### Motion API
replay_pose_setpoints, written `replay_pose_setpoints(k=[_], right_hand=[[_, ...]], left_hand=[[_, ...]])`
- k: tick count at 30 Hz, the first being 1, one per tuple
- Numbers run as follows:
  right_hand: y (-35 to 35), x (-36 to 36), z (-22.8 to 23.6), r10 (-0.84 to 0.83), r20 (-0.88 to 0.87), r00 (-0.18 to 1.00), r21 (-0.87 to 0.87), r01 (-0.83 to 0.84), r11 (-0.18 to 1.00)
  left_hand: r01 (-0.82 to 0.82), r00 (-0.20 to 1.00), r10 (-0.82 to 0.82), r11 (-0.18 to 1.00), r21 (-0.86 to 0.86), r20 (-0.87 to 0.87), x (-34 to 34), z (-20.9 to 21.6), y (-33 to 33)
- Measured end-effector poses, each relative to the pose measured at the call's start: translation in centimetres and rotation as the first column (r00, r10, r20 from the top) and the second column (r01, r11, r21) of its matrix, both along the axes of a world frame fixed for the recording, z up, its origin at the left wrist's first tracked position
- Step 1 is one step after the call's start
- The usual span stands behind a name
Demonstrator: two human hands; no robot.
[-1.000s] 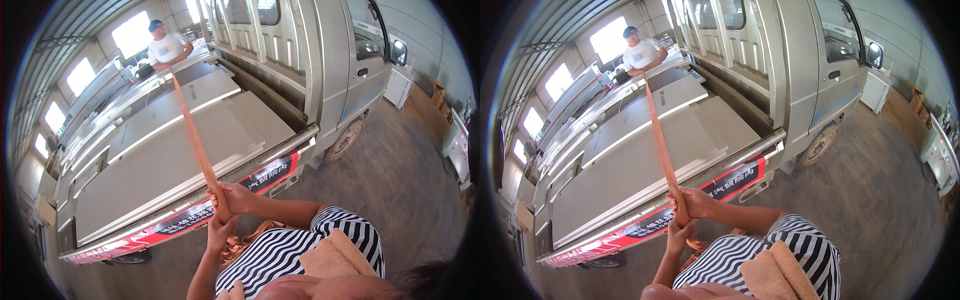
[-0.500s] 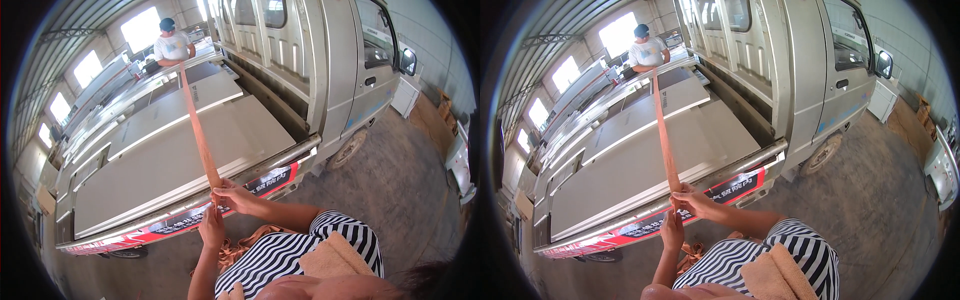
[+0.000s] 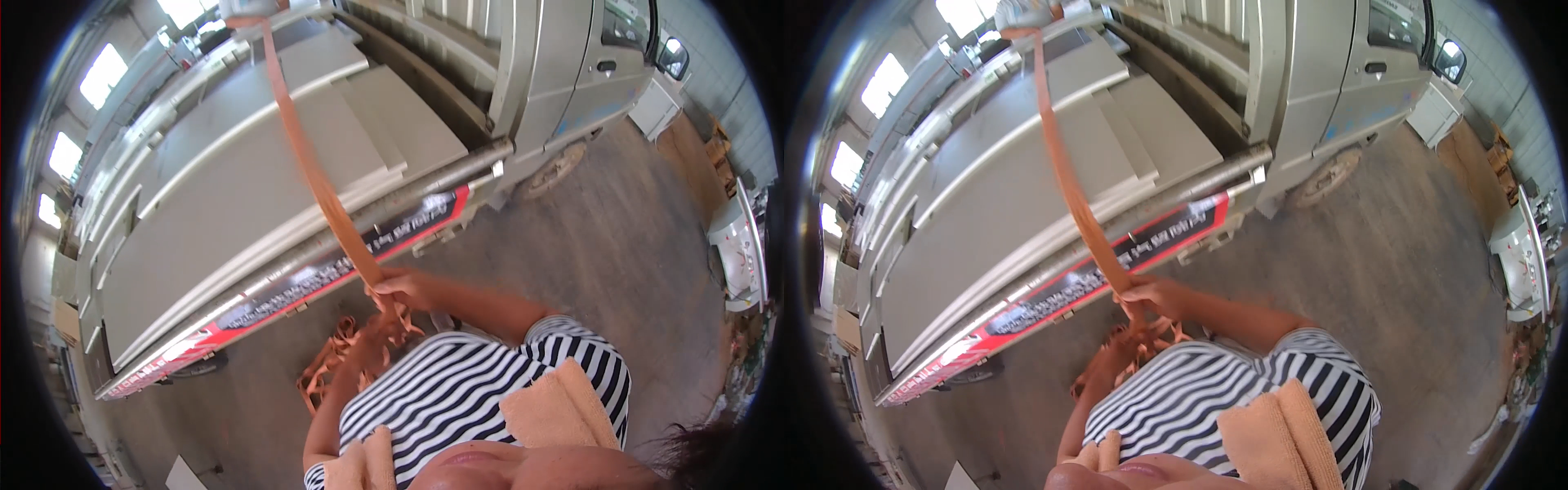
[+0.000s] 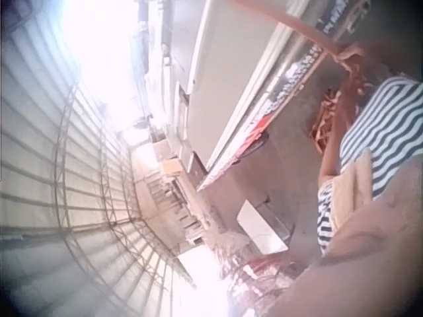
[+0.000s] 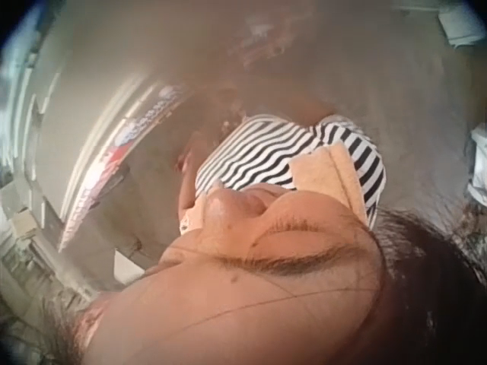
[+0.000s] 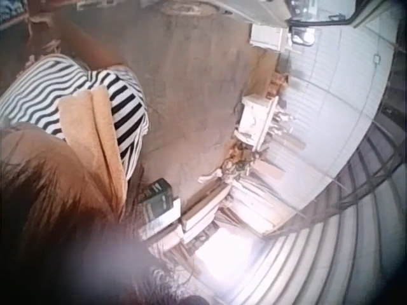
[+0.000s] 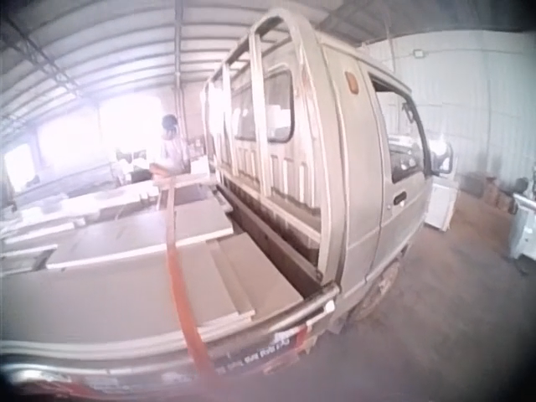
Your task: The person retrieves cargo straps from a truck cabin and untangles them. They then secure the boards loaded onto the truck bed by extending the straps over the cargo and fastening them in place with a coworker.
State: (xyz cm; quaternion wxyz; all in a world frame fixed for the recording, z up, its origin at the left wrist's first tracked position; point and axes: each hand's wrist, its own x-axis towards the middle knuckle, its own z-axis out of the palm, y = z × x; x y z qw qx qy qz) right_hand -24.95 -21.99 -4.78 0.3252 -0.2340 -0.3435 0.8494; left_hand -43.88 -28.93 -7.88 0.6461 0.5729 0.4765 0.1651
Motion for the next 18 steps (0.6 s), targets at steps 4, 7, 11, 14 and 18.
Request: replay_pose_setpoints(k=[4, 7, 11, 14, 18], right_hand=[[1.8, 1.5, 1.5, -0.057, -0.144, 0.988, -0.030, 0.053, 0.998], [3.8, 1.9, 3.2, -0.142, -0.199, 0.970, -0.062, 0.132, 0.989], [5.1, 1.7, 4.8, -0.137, -0.351, 0.926, -0.040, 0.131, 0.991], [4.3, 2.2, 5.4, -0.035, -0.164, 0.986, 0.193, 0.066, 0.979], [2.3, 5.1, 5.6, 0.050, 0.197, 0.979, 0.400, -0.127, 0.908]], left_hand=[[-0.002, 0.987, 0.035, 0.979, -0.206, 0.155, 1.5, -1.2, 1.3], [0.162, 0.974, -0.156, 0.987, -0.021, 0.165, 2.2, -1.5, 2.3], [0.117, 0.953, -0.107, 0.993, -0.018, 0.284, 3.2, -1.0, 3.1], [0.075, 0.970, -0.091, 0.994, 0.080, 0.223, 3.6, 0.0, 3.0], [0.059, 0.991, -0.068, 0.995, 0.076, 0.117, 2.2, 0.1, 2.5]])
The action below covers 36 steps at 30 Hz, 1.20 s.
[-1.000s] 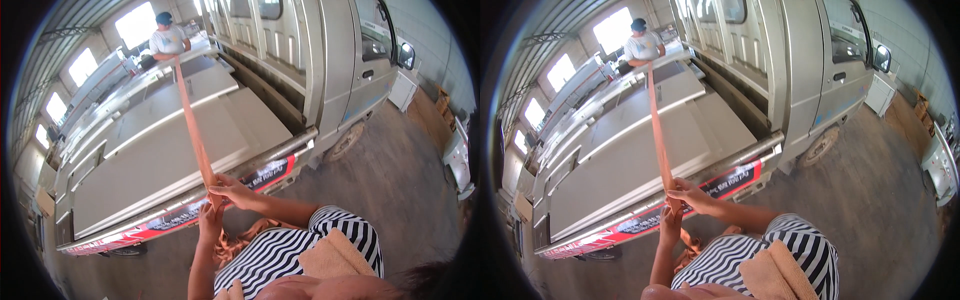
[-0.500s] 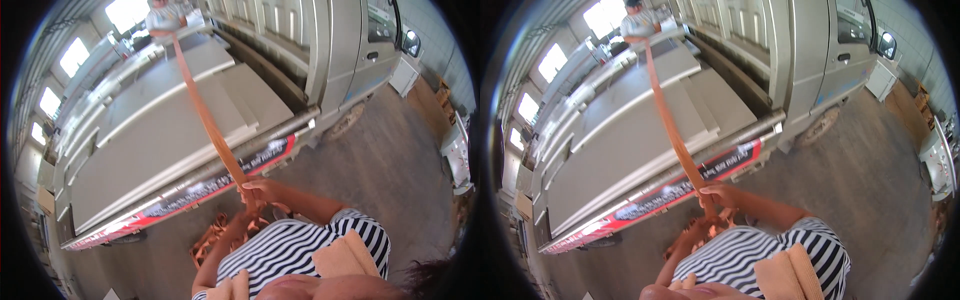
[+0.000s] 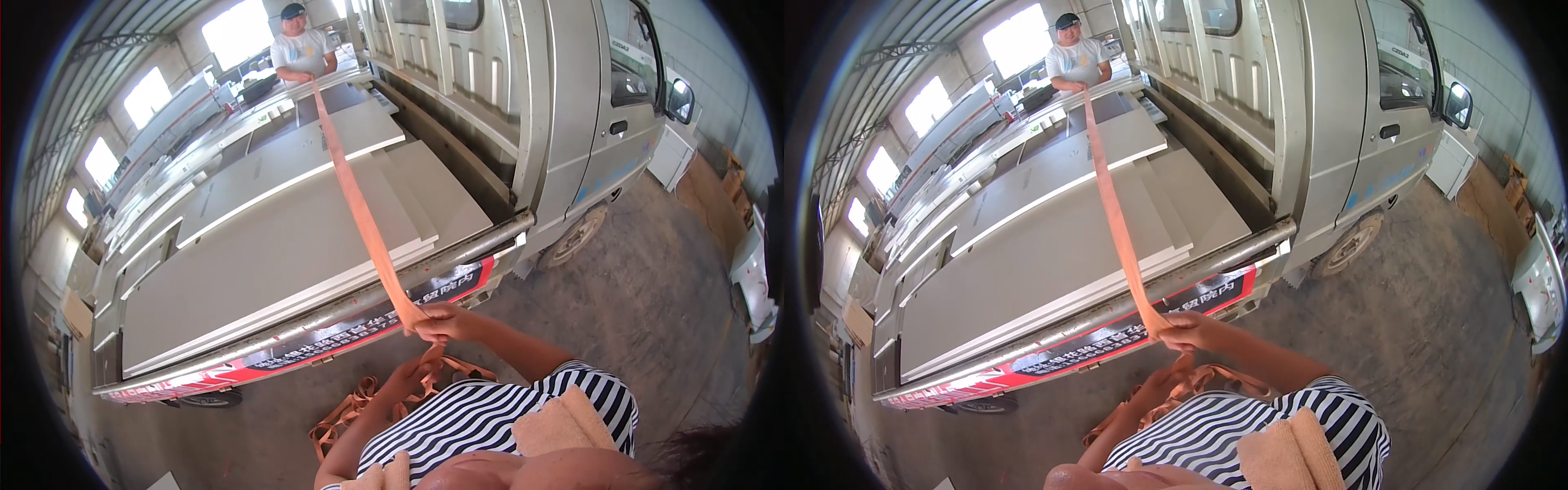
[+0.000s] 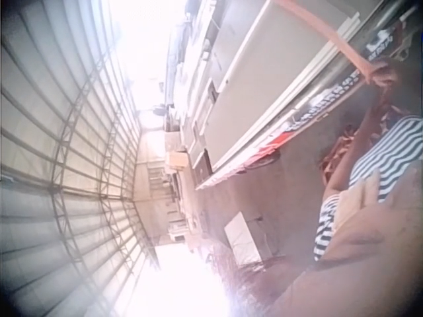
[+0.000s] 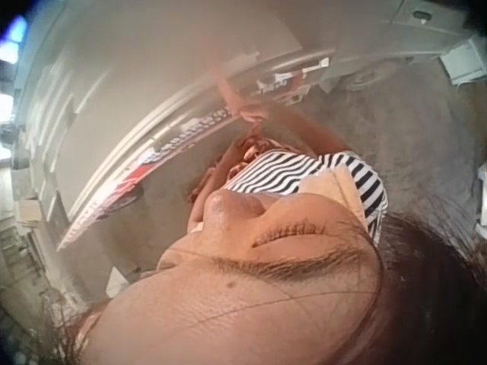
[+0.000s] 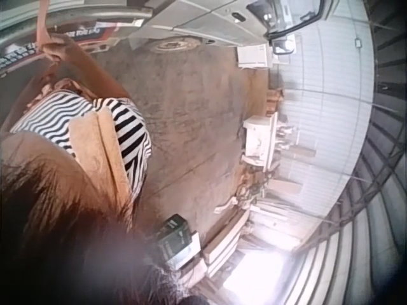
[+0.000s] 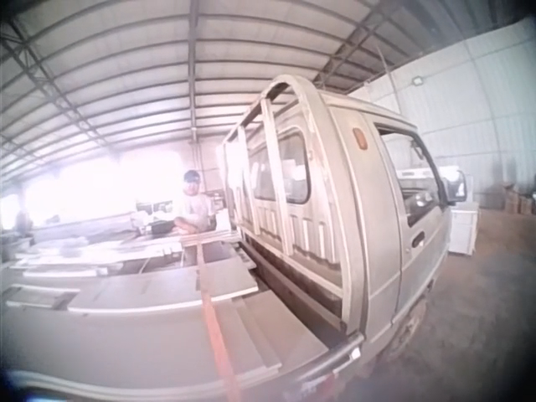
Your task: The person retrieves cargo straps from a truck cabin and untangles them. They then secure the boards loaded onto the truck bed by extending the straps over the cargo and fastening them in place with a coworker.
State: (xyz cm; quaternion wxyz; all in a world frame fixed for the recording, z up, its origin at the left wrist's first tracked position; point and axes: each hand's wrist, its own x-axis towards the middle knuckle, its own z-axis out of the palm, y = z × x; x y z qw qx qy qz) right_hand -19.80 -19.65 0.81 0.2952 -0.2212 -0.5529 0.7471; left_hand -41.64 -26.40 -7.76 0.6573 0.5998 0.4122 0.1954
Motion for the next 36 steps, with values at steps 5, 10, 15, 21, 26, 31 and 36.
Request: replay_pose_setpoints(k=[5, 10, 15, 21, 26, 31, 36], right_hand=[[-0.9, 2.9, -0.7, 0.034, 0.126, 0.991, -0.123, -0.019, 0.992], [1.0, 1.7, -1.4, -0.322, -0.326, 0.889, -0.382, 0.187, 0.905], [3.7, 1.7, -1.4, -0.321, -0.557, 0.766, -0.341, 0.142, 0.929], [3.6, 2.2, -2.7, -0.406, 0.379, 0.831, 0.353, 0.276, 0.894], [3.7, 1.9, -2.2, -0.453, 0.264, 0.851, 0.450, 0.307, 0.839], [5.1, 1.6, -2.3, -0.624, 0.218, 0.751, 0.828, 0.196, 0.525], [2.5, -0.4, -6.2, -0.734, 0.155, 0.662, 0.765, 0.389, 0.513]], left_hand=[[0.122, 0.989, -0.118, 0.992, 0.036, -0.090, -1.3, -6.0, 0.2], [0.394, 0.882, -0.346, 0.914, 0.099, -0.320, 0.5, -11.3, 0.1], [0.145, 0.986, -0.154, 0.981, -0.128, -0.065, 0.2, -9.7, 1.0], [0.071, 0.908, -0.017, 0.991, -0.112, 0.419, 1.3, -10.5, 4.5], [-0.435, 0.891, 0.447, 0.890, 0.135, -0.075, 3.0, -10.0, 11.8], [-0.605, 0.741, 0.665, 0.721, 0.337, -0.091, 2.7, -5.7, 15.0], [-0.935, 0.322, 0.947, 0.320, 0.152, -0.016, -2.4, -0.4, 5.9]])
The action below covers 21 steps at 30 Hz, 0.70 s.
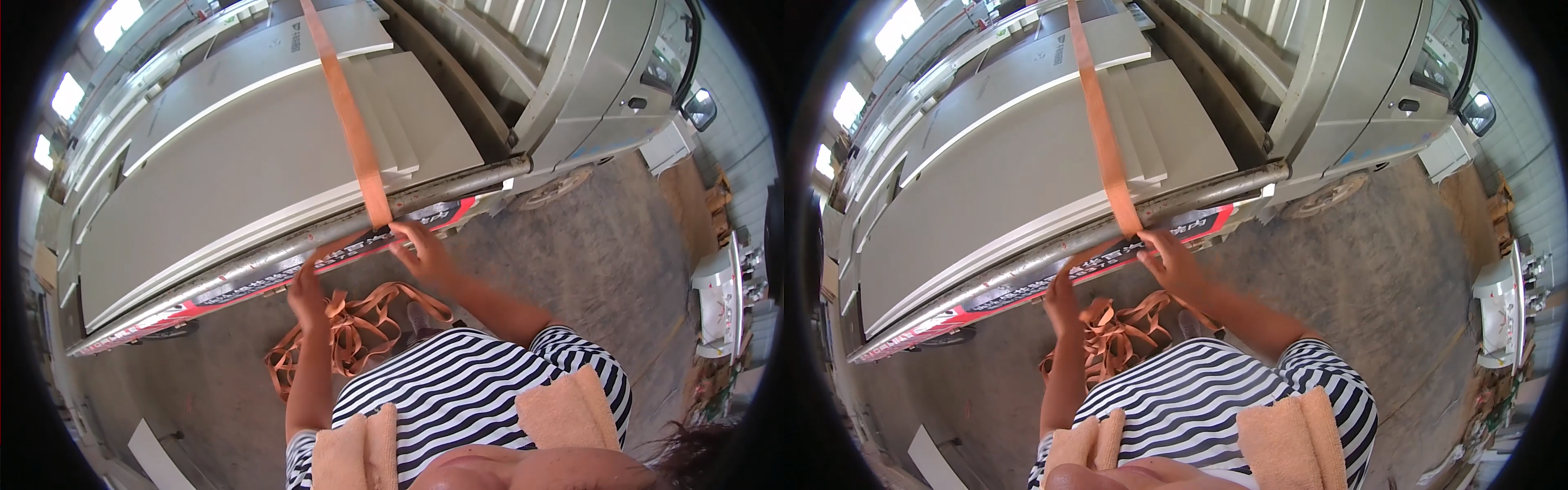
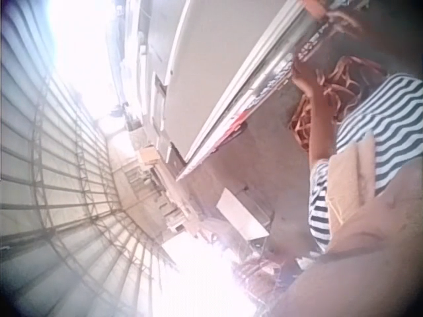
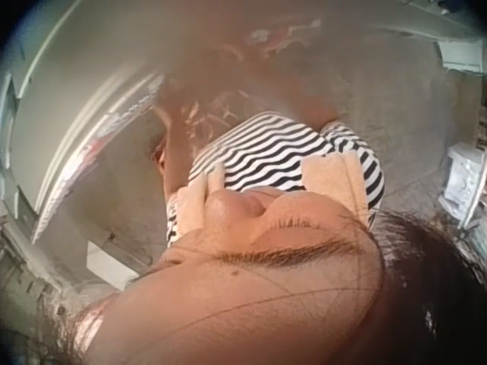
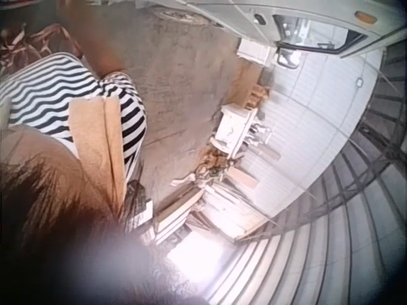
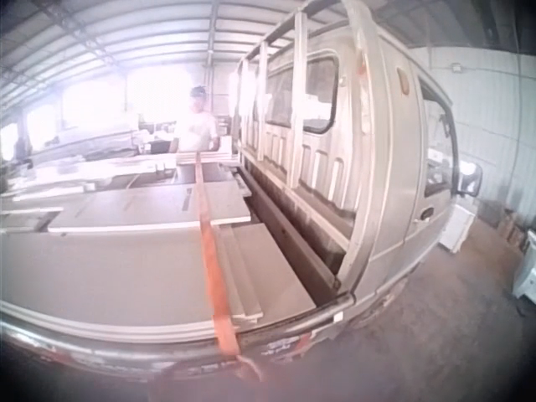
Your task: The person retrieves cargo straps from a truck cabin and untangles them. They then secure the boards loaded onto the truck bed by extending the straps over the cargo and fastening them in place with a coworker.
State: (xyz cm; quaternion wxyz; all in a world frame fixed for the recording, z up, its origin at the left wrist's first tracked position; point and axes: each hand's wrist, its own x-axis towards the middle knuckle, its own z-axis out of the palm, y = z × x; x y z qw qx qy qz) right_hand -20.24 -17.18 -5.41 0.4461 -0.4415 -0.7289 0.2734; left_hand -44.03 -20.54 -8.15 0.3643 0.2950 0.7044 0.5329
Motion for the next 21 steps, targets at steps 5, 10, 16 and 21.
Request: replay_pose_setpoints(k=[5, 10, 16, 21], right_hand=[[-1.4, -5.9, -3.6, -0.259, -0.590, 0.765, -0.776, -0.447, 0.446], [1.1, -11.0, -5.0, -0.641, -0.767, -0.009, -0.336, -0.846, 0.414], [-1.7, -9.3, -5.2, -0.630, -0.745, -0.217, -0.181, -0.845, 0.504], [-2.4, -11.0, -3.8, -0.581, -0.814, 0.010, -0.401, -0.734, 0.548]], left_hand=[[0.487, 0.873, -0.482, 0.870, 0.079, -0.078, 1.1, 1.3, -8.6], [0.346, 0.693, -0.170, 0.931, -0.116, 0.701, 2.6, 2.7, -8.4], [0.436, 0.635, -0.310, 0.900, 0.003, 0.708, 4.7, 3.7, -12.3], [0.461, 0.743, -0.355, 0.886, -0.049, 0.567, 3.5, 3.7, -12.3]])
